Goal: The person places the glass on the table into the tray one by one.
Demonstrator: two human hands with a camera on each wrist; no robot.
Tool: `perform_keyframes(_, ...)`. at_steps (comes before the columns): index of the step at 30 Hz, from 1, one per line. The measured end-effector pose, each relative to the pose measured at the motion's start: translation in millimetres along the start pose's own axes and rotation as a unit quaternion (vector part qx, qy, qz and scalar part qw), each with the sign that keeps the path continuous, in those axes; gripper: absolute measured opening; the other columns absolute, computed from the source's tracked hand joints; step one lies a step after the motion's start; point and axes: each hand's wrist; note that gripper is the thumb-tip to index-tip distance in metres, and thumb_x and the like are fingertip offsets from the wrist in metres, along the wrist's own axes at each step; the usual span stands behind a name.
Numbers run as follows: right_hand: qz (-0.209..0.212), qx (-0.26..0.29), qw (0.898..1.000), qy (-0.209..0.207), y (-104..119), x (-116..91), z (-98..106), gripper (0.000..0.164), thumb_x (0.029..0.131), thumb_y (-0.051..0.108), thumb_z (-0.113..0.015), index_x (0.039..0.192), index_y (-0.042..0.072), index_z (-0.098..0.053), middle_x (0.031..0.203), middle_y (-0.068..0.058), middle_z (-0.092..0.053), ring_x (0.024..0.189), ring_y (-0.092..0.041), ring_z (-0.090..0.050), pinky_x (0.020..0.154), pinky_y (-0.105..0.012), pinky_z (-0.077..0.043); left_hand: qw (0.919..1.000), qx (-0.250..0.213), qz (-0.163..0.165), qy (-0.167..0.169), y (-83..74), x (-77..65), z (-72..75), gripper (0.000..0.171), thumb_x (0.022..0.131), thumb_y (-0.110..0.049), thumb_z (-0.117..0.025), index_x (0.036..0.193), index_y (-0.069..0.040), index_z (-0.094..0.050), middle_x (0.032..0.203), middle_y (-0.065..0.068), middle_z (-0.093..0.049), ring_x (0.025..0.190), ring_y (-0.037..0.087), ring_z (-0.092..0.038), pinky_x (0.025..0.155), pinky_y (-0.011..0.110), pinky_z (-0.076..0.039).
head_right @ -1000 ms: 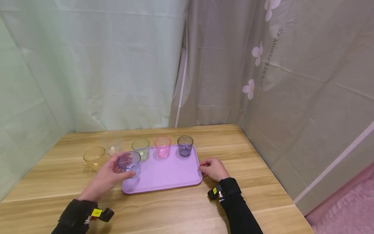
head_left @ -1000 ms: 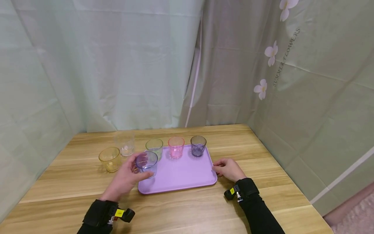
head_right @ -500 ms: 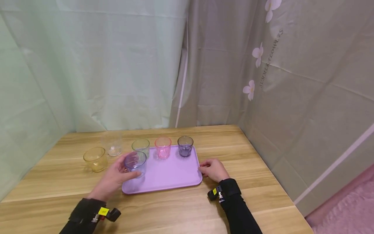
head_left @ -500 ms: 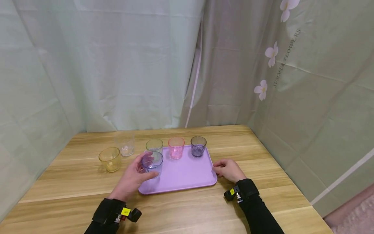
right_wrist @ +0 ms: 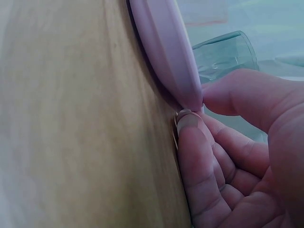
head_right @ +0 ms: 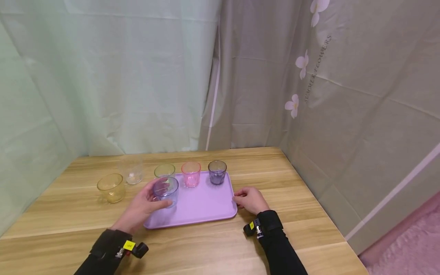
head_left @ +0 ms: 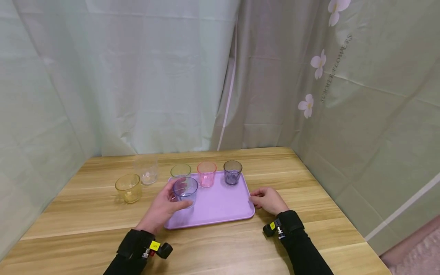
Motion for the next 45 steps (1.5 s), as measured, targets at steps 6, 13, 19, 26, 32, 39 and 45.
perform_keyframes(6,0.002,0.004,1.000,0.003,-2,1,-1,0.022,0.098,0.017,-0.080,0.112,0.000,-0.080,0.094,-0.005,-0.080,0.073,-0.016,-0.073,0.071,-0.030,-0.062,0.9998,0.016,0.006,-0.002,-1.3,6.0,-5.8,0.086,0.091,-0.009,-0.088,0.165,-0.019,-0.044,0.161,0.019,-0.051,0.145,0.038,-0.052,0.100,0.027,-0.055)
perform_keyframes(13,0.001,0.006,1.000,0.001,-2,3,-2,0.022,0.098,0.018,-0.080,0.111,0.000,-0.080,0.093,-0.005,-0.079,0.073,-0.015,-0.072,0.071,-0.031,-0.062,0.9995,0.029,0.010,-0.002,-0.2,11.3,-13.6,0.090,0.091,-0.012,-0.090,0.167,-0.017,-0.042,0.163,0.021,-0.050,0.148,0.041,-0.051,0.107,0.038,-0.056)
perform_keyframes(19,0.003,0.009,1.000,0.002,-2,2,-2,0.022,0.098,0.017,-0.081,0.111,-0.001,-0.080,0.093,-0.005,-0.080,0.073,-0.016,-0.073,0.072,-0.032,-0.063,0.9994,0.031,0.011,0.006,0.5,16.6,-22.2,0.091,0.090,-0.013,-0.090,0.167,-0.019,-0.041,0.169,0.019,-0.046,0.154,0.041,-0.047,0.117,0.049,-0.053)
perform_keyframes(26,0.001,0.011,1.000,0.004,-4,2,-2,0.020,0.098,0.017,-0.081,0.111,0.000,-0.080,0.094,-0.005,-0.080,0.074,-0.016,-0.075,0.073,-0.031,-0.063,0.9998,0.017,0.004,0.013,1.2,22.0,-31.0,0.089,0.090,-0.011,-0.090,0.166,-0.019,-0.043,0.167,0.018,-0.046,0.154,0.042,-0.047,0.113,0.044,-0.056)
perform_keyframes(32,0.000,0.007,1.000,0.002,-4,2,-1,0.023,0.098,0.020,-0.081,0.111,0.001,-0.080,0.094,-0.004,-0.080,0.075,-0.016,-0.075,0.072,-0.031,-0.061,0.9998,0.006,-0.002,0.018,-0.9,26.4,-38.2,0.090,0.090,-0.009,-0.090,0.166,-0.017,-0.043,0.166,0.019,-0.048,0.153,0.040,-0.049,0.109,0.037,-0.056)
perform_keyframes(39,0.001,-0.001,1.000,-0.002,0,-1,0,0.023,0.099,0.021,-0.081,0.112,0.002,-0.080,0.094,-0.004,-0.080,0.075,-0.016,-0.075,0.072,-0.031,-0.061,0.9997,-0.008,-0.005,0.022,-2.3,32.7,-45.8,0.086,0.089,-0.004,-0.088,0.163,-0.016,-0.045,0.163,0.018,-0.051,0.148,0.039,-0.052,0.104,0.033,-0.057)
perform_keyframes(45,0.002,-0.001,1.000,-0.002,-1,1,-1,0.022,0.098,0.019,-0.081,0.111,0.002,-0.080,0.092,-0.004,-0.080,0.074,-0.015,-0.074,0.073,-0.032,-0.063,0.9994,-0.024,-0.003,0.023,-0.1,38.0,-52.5,0.091,0.088,-0.001,-0.087,0.166,-0.014,-0.042,0.161,0.021,-0.052,0.143,0.038,-0.054,0.097,0.028,-0.058)
Point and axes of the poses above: each hand's wrist, its own x-axis towards the middle knuckle, its own z-axis out of the back of the hand, y = z × x
